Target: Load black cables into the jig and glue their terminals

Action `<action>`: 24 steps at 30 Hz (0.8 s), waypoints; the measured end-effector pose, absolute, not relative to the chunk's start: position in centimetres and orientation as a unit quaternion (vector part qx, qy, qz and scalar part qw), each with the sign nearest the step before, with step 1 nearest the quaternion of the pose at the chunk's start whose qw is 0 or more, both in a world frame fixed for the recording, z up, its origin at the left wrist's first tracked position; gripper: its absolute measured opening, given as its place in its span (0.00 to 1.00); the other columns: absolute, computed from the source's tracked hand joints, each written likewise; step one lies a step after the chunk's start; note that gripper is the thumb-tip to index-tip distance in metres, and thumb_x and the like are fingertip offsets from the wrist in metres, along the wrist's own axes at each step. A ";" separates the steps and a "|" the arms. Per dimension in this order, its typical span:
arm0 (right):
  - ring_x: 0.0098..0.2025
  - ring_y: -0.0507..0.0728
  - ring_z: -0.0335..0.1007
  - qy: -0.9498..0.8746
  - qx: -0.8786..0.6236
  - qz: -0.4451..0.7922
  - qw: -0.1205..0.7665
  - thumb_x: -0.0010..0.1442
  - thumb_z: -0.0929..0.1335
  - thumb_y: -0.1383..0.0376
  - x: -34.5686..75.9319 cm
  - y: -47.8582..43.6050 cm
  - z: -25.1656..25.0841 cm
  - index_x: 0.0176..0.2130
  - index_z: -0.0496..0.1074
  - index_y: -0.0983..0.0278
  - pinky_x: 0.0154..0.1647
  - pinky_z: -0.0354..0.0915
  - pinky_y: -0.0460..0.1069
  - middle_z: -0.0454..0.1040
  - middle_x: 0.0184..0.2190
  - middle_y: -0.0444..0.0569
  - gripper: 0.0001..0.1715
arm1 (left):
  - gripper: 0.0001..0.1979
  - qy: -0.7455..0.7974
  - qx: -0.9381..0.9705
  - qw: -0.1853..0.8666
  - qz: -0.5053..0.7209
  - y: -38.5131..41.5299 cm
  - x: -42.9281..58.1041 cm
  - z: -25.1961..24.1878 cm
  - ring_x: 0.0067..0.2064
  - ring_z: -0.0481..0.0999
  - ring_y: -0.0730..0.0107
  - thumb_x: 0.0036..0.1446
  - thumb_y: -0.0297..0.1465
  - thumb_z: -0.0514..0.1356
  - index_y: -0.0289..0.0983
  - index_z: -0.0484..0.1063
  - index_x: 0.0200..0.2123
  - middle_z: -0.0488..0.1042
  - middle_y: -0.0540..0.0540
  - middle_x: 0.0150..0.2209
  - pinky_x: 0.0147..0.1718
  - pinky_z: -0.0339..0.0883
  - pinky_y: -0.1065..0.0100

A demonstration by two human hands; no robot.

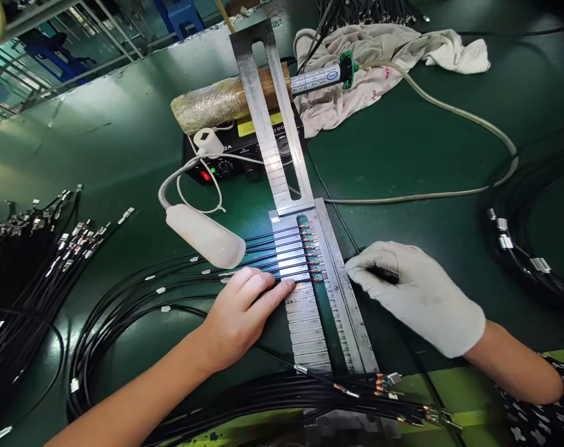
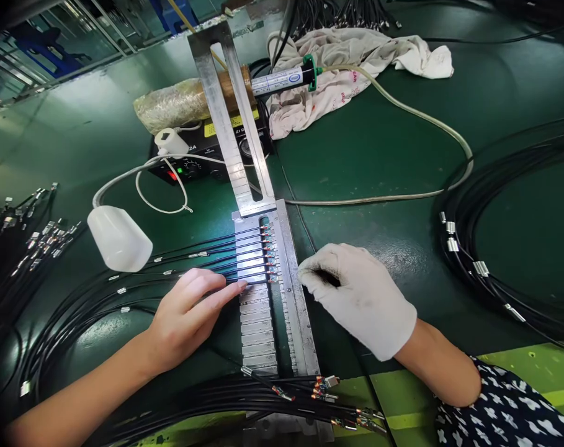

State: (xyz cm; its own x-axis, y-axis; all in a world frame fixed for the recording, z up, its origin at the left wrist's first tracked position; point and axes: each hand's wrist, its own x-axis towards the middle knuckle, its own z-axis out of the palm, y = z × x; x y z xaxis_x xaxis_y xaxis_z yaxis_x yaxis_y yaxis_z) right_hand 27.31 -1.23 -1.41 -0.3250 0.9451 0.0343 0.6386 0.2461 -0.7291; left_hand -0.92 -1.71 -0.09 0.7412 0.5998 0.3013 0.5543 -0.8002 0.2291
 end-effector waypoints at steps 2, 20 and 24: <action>0.35 0.56 0.72 -0.751 -0.528 0.314 0.243 0.63 0.66 0.62 27.3 -1.2 -1.4 0.34 0.76 0.56 0.38 0.64 0.53 0.77 0.32 0.42 0.09 | 0.16 0.307 0.930 0.075 0.186 -1.6 -1.0 -0.1 0.42 0.67 0.63 0.65 0.19 0.49 0.31 0.66 0.54 0.69 0.40 0.40 0.42 0.67 0.62; 0.35 0.56 0.71 -0.745 -0.531 0.311 0.258 0.62 0.66 0.62 27.0 -1.3 -1.2 0.32 0.77 0.58 0.37 0.63 0.51 0.78 0.32 0.43 0.10 | 0.12 0.305 0.910 0.250 0.131 -5.0 0.0 1.9 0.44 0.66 0.63 0.67 0.24 0.51 0.34 0.64 0.52 0.70 0.42 0.44 0.42 0.58 0.62; 0.34 0.55 0.71 -0.741 -0.546 0.294 0.257 0.61 0.66 0.63 26.9 -1.5 -1.2 0.32 0.77 0.59 0.35 0.63 0.51 0.78 0.32 0.43 0.10 | 0.06 0.305 0.893 0.319 0.085 -7.3 0.3 2.2 0.40 0.65 0.66 0.68 0.27 0.51 0.37 0.66 0.44 0.70 0.45 0.40 0.40 0.57 0.65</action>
State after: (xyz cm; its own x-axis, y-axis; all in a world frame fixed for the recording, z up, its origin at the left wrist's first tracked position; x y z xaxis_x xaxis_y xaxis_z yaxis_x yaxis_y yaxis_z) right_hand 26.87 -1.52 -1.18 -0.2702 0.9609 0.0604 0.6587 0.2303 -0.7163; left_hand 0.28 -7.28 2.21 0.7989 0.6000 -0.0429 0.4915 -0.6101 0.6215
